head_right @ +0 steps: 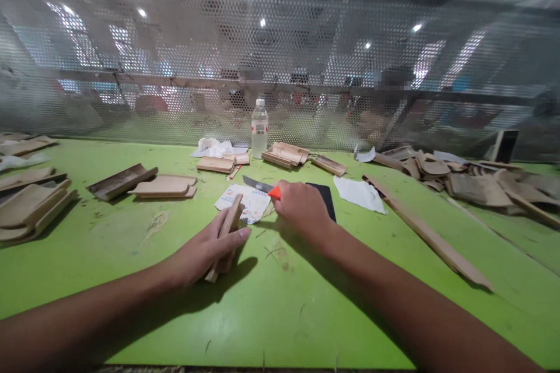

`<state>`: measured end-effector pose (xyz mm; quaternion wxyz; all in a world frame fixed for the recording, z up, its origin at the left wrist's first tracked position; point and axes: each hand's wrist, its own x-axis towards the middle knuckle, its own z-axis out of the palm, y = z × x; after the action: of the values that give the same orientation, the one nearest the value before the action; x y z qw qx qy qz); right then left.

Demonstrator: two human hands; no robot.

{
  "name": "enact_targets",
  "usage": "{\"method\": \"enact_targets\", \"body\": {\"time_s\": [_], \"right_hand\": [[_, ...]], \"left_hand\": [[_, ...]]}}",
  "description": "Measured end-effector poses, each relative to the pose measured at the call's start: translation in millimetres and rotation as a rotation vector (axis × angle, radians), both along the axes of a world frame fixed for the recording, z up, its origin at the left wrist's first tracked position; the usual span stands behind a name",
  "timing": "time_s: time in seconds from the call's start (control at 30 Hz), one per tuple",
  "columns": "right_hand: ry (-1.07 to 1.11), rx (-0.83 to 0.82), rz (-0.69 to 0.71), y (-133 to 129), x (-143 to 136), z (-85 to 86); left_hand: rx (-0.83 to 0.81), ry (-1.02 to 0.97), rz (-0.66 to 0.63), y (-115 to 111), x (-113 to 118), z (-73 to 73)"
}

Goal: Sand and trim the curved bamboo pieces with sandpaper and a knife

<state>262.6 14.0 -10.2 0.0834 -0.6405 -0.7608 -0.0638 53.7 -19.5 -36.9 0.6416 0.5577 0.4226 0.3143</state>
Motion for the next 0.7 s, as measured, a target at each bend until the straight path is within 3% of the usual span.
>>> {"method": "enact_targets", "body": {"time_s": [0.17, 0.33, 0.6, 0.7], "right_hand": [[-0.01, 0.0, 0.027, -3.0, 2.1, -3.7], [-0.039, -0.052, 0.052, -6.6, -7.2, -6.3], [-0.078, -0.163, 0.108, -25.6, -18.8, -5.2], [-0.061, -0.194, 0.113, -30.2, -19.7, -5.8]], "left_hand": [[-0.085, -0.159, -0.132, 6.2, 0.1, -5.6], [-0.181, -0.329, -0.074, 6.0, 2.2, -6.5], [-0.142, -0.2, -0.171, 7.9, -0.9, -8.7], [-0.228, -0.298, -0.1, 6.5, 2.0, -9.2]]}}
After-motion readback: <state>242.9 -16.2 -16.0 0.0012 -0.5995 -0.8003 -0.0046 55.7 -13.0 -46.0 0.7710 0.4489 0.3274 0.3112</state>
